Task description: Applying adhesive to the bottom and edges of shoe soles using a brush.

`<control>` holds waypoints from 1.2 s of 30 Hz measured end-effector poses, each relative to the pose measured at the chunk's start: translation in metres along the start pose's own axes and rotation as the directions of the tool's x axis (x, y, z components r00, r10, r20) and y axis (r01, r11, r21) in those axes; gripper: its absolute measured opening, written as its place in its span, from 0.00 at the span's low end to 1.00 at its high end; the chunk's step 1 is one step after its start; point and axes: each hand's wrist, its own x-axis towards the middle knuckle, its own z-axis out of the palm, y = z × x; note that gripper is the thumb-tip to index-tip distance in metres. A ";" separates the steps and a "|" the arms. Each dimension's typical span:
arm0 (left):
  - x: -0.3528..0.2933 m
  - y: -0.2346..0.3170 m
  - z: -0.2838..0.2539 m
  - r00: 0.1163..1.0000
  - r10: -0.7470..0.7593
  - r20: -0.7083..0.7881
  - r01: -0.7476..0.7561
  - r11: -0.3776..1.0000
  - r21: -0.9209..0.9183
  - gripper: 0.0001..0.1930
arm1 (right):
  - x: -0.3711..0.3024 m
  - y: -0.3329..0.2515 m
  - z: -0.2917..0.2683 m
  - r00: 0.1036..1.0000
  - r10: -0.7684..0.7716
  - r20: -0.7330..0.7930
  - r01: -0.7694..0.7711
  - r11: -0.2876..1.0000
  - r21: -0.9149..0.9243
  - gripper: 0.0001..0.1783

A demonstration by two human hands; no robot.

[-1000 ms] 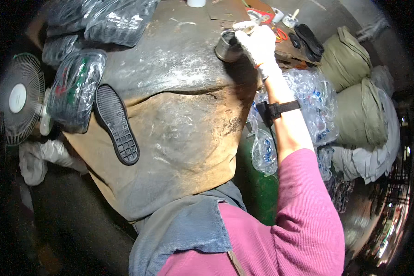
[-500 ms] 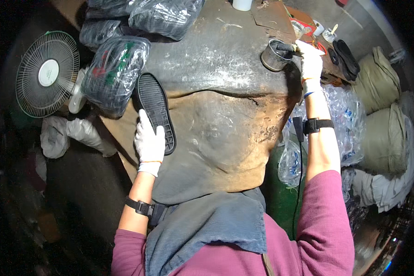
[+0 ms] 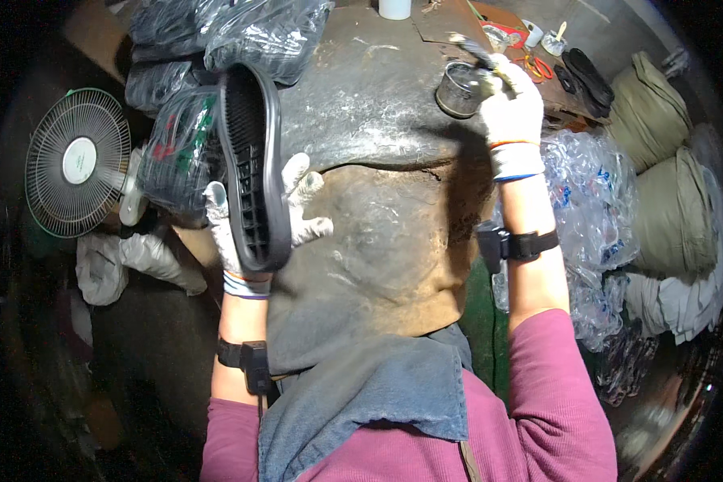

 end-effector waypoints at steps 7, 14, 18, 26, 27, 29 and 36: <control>0.033 -0.057 0.042 0.994 -0.106 0.001 0.100 0.939 -0.330 0.45 | -0.061 -0.076 0.082 0.975 0.038 0.220 -0.103 0.952 0.288 0.15; 0.008 -0.047 0.028 0.923 -0.278 -0.265 0.252 0.959 -0.131 0.40 | -0.063 -0.054 0.080 0.959 -0.176 0.222 0.216 0.961 -0.175 0.16; -0.003 -0.037 0.016 0.911 -0.357 -0.205 0.324 0.929 -0.178 0.41 | -0.078 -0.072 0.094 0.954 -0.131 0.269 0.143 0.990 -0.023 0.16; -0.006 -0.047 -0.023 0.961 -0.229 -0.154 0.204 0.966 -0.160 0.38 | -0.147 -0.134 0.092 0.779 0.272 0.565 -0.518 0.786 0.337 0.12; 0.001 -0.053 -0.023 0.972 -0.140 -0.191 0.084 0.959 -0.272 0.37 | -0.154 -0.138 0.085 0.809 0.192 0.555 -0.366 0.904 0.222 0.12; -0.003 -0.045 -0.061 0.989 -0.142 -0.043 0.133 0.977 -0.166 0.40 | -0.169 -0.162 0.077 0.793 0.103 0.601 -0.261 0.948 0.181 0.11; 0.015 -0.019 0.008 0.898 -0.125 -0.422 0.226 0.954 0.198 0.27 | -0.197 -0.177 0.033 0.703 0.126 0.700 -0.270 0.958 0.099 0.12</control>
